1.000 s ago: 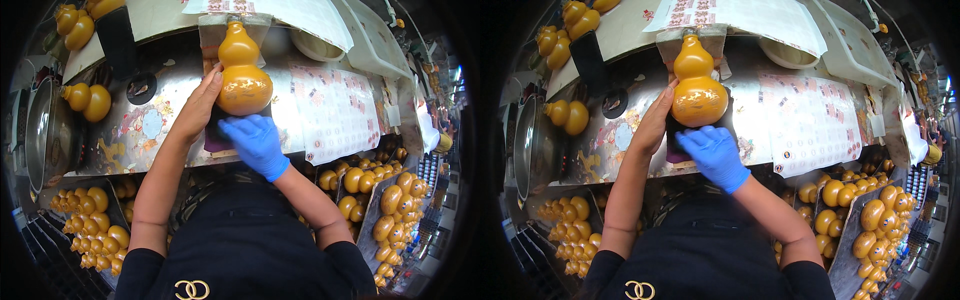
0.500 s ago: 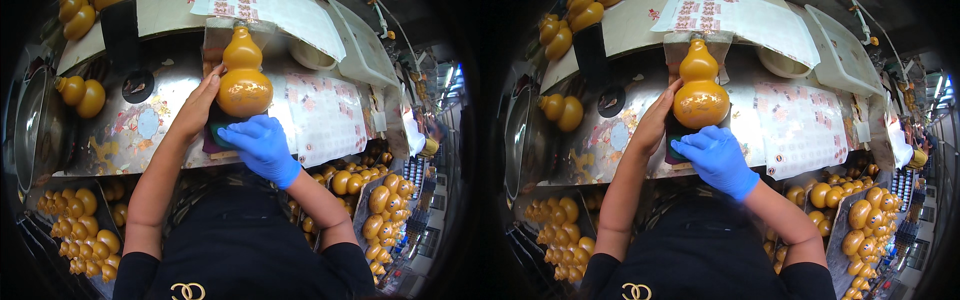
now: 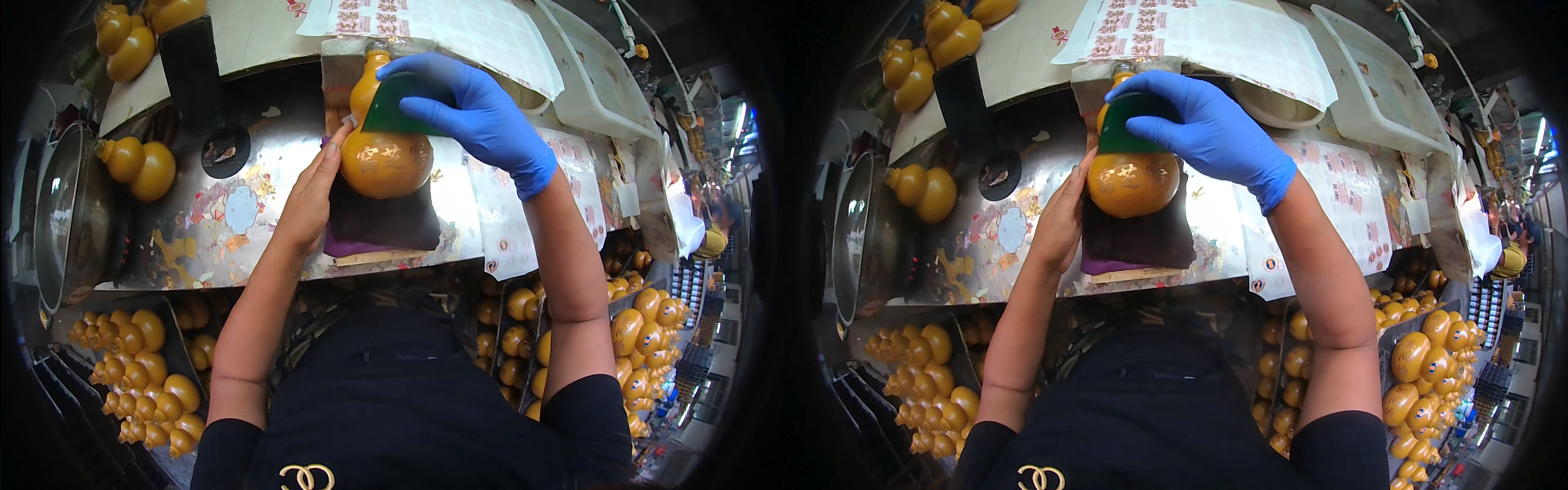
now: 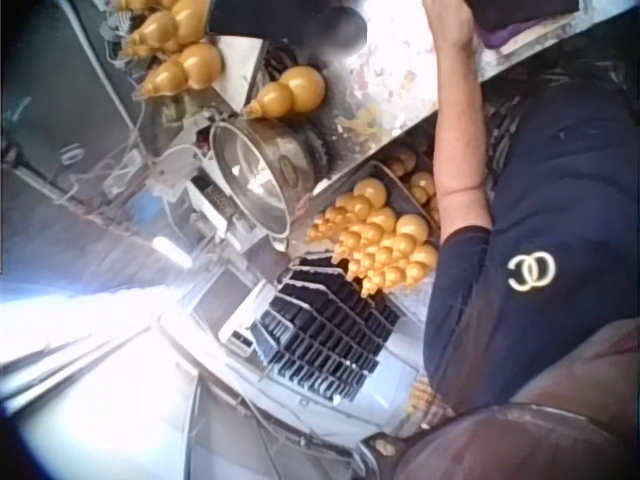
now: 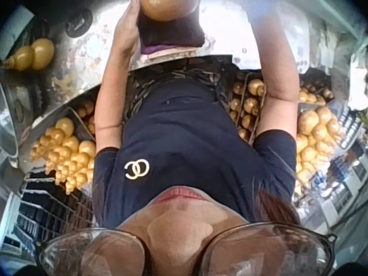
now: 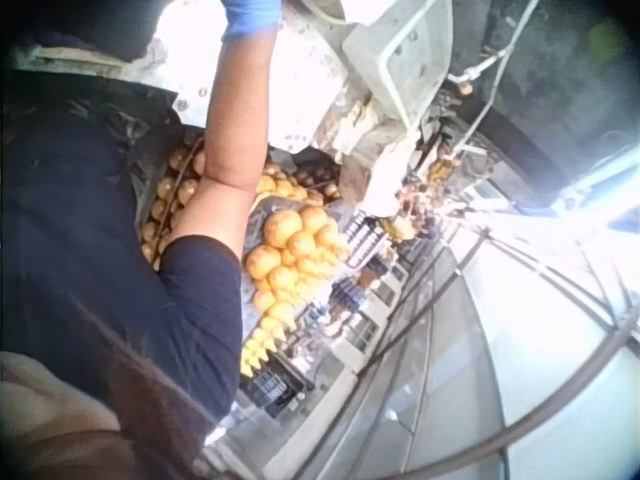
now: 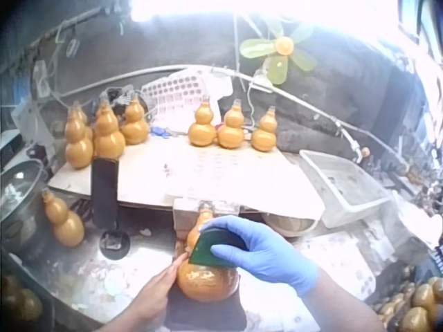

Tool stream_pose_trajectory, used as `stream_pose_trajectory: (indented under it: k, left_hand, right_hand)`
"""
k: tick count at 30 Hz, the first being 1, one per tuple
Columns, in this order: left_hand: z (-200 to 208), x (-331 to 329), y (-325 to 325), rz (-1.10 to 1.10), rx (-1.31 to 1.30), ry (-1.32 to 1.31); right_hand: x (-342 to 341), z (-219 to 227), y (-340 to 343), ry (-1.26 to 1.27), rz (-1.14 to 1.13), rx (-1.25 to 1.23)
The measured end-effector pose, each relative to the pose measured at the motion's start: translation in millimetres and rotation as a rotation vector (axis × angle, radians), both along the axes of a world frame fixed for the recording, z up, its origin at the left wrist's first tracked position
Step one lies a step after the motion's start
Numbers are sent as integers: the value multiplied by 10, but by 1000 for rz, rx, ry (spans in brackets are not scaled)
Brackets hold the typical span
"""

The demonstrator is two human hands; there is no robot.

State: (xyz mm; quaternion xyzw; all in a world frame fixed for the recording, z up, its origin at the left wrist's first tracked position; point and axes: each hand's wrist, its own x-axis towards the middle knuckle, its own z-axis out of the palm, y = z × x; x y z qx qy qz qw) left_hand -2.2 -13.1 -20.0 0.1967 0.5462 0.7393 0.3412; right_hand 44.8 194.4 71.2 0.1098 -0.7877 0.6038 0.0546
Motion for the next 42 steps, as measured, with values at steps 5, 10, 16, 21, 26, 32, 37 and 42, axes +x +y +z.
stream_pose_trajectory:
  k: [5, 10, 16, 21, 26, 32, 37, 42]
  left_hand:
    - [0, -6, 48, 25, -46, 21]
    - [211, 95, 187, 122, -126, 189]
    - [139, 119, 300, 152, -105, 147]
    - [193, 133, 294, 142, -139, 131]
    - [117, 86, 258, 168, -120, 172]
    - [70, 129, 291, 155, -164, 307]
    - [17, 149, 282, 184, -161, 370]
    - [40, 184, 232, 159, -207, 417]
  right_hand:
    - [-50, -141, 64, -66, 11, 62]
    - [39, -278, 85, 128, -283, -97]
    - [355, -575, -36, -10, -367, -314]
    - [354, -713, 2, 1, -519, -283]
    - [436, -543, -20, 44, -588, -357]
    - [509, -845, -230, 81, -813, -184]
    - [663, -769, -451, 151, -819, -388]
    - [659, -888, -517, 106, -835, -183]
